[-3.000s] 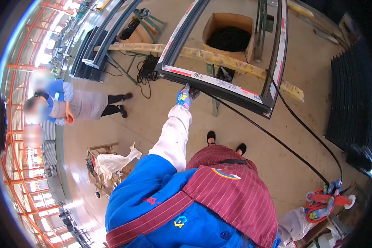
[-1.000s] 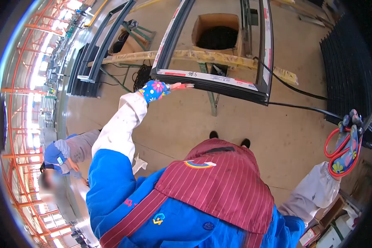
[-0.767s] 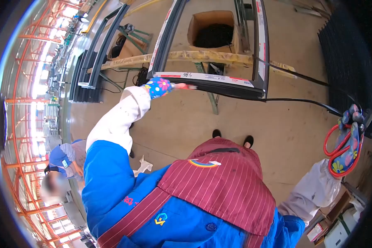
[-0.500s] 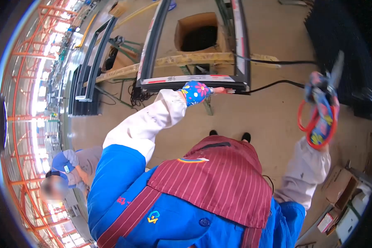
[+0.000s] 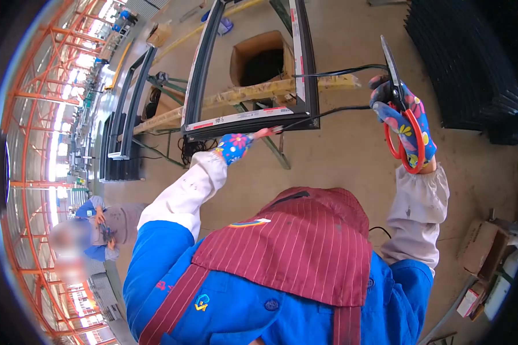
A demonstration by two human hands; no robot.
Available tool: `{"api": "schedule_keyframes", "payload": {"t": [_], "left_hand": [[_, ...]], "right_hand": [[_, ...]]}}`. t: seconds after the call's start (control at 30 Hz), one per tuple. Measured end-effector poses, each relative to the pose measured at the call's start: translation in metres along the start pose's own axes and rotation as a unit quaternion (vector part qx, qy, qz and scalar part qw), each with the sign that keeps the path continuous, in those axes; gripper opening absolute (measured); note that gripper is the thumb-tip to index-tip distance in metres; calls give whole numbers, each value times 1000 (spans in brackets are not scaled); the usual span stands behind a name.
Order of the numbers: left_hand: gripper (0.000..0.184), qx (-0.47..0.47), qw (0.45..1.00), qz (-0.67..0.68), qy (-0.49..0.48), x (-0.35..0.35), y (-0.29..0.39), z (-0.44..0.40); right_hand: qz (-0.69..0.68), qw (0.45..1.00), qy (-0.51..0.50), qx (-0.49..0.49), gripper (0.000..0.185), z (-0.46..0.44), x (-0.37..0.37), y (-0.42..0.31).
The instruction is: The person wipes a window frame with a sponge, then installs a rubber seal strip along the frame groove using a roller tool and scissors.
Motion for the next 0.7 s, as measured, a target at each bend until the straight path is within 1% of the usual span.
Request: {"api": "schedule_keyframes", "payload": {"t": [0.1,0.13,0.2,0.23,0.27,0.3,0.33,0.37,0.43,0.47,0.5,0.57,0.6,0.63,0.67,0.7], "left_hand": [[44,-17,998,-52,20,6,-49,13],[45,-17,997,-75,29,14,-68,11],[49,0,992,-120,48,33,-101,-3],[52,17,989,-139,56,39,-106,-5],[52,17,989,-139,52,32,-93,-1],[46,63,992,-79,72,8,-50,9],[52,108,990,-18,93,-14,-19,18],[52,107,990,-17,90,-27,-14,24],[56,75,994,-7,76,-45,-30,36],[58,132,987,-4,93,-47,-49,38],[58,129,987,-1,94,-55,-65,41],[58,131,989,-56,31,-49,-90,48],[59,165,985,-29,51,-55,-81,56],[59,162,985,-26,48,-56,-92,55],[60,147,985,-74,53,-58,-100,52],[61,131,982,-123,59,-60,-107,49]], "right_hand": [[3,1000,-9,-4,12,7,-9,-2],[-5,1000,2,7,14,13,-12,2],[-9,1000,11,19,16,17,-20,19],[-11,999,17,31,17,19,-25,28],[36,997,52,32,21,20,-34,29],[45,993,88,63,24,25,-42,33],[47,992,109,50,23,28,-50,36],[48,990,128,38,23,31,-62,43],[26,983,171,61,26,37,-97,83],[13,977,185,108,28,41,-118,107],[14,978,180,108,28,40,-138,119],[11,956,266,123,29,56,-198,149],[9,942,311,129,29,74,-229,155],[7,925,355,137,30,82,-245,163],[8,925,353,140,30,80,-248,165],[6,930,345,123,30,78,-251,164]]}}
Point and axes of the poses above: each hand's wrist, its own z-axis away from the middle knuckle, its own x-axis out of the palm, y = z × x, the point moved 10 cm from there along -z, towards the middle knuckle, and after that the axes turned 13 degrees about z, right-handed, at the moved point
